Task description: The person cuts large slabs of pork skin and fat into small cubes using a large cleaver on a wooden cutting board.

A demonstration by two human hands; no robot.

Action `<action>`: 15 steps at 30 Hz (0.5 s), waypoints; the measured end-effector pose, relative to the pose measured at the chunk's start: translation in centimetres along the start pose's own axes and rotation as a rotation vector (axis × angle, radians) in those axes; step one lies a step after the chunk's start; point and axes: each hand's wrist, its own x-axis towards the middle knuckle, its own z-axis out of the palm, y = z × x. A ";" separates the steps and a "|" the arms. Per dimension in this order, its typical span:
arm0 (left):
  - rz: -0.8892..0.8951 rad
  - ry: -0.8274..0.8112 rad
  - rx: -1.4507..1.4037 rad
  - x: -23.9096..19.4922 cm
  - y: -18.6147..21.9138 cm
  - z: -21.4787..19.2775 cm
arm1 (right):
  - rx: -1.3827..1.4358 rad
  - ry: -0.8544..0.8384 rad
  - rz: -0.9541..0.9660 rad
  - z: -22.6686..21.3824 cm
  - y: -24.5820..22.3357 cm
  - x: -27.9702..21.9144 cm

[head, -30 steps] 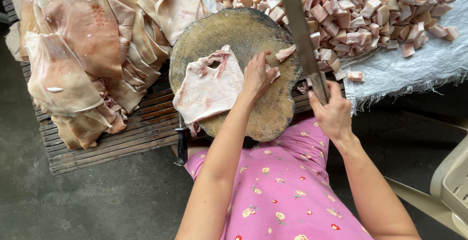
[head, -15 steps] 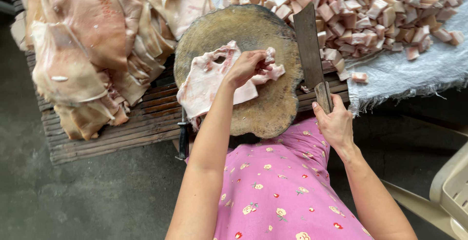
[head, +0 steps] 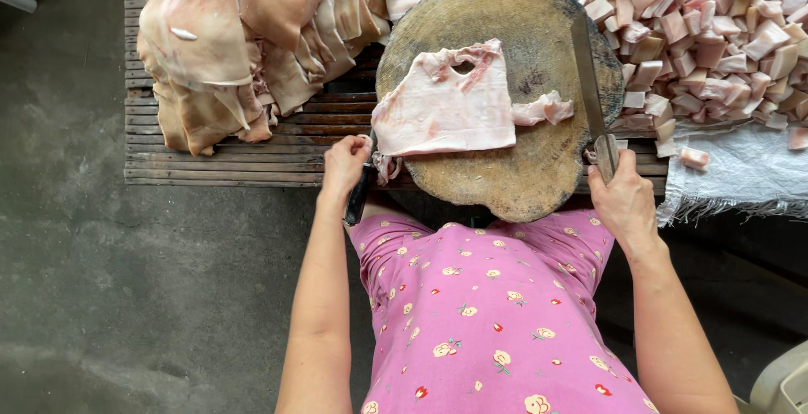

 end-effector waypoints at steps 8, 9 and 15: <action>-0.036 -0.028 -0.054 -1.0 -0.7 4.2 | 0.027 -0.030 0.030 -0.4 -0.8 -0.4; -0.038 0.075 -0.125 -0.9 0.5 3.3 | 0.049 -0.089 0.121 -0.8 -0.8 -0.1; 0.158 0.182 -0.298 0.2 11.6 3.0 | 0.131 0.015 0.072 -1.2 -0.8 -0.1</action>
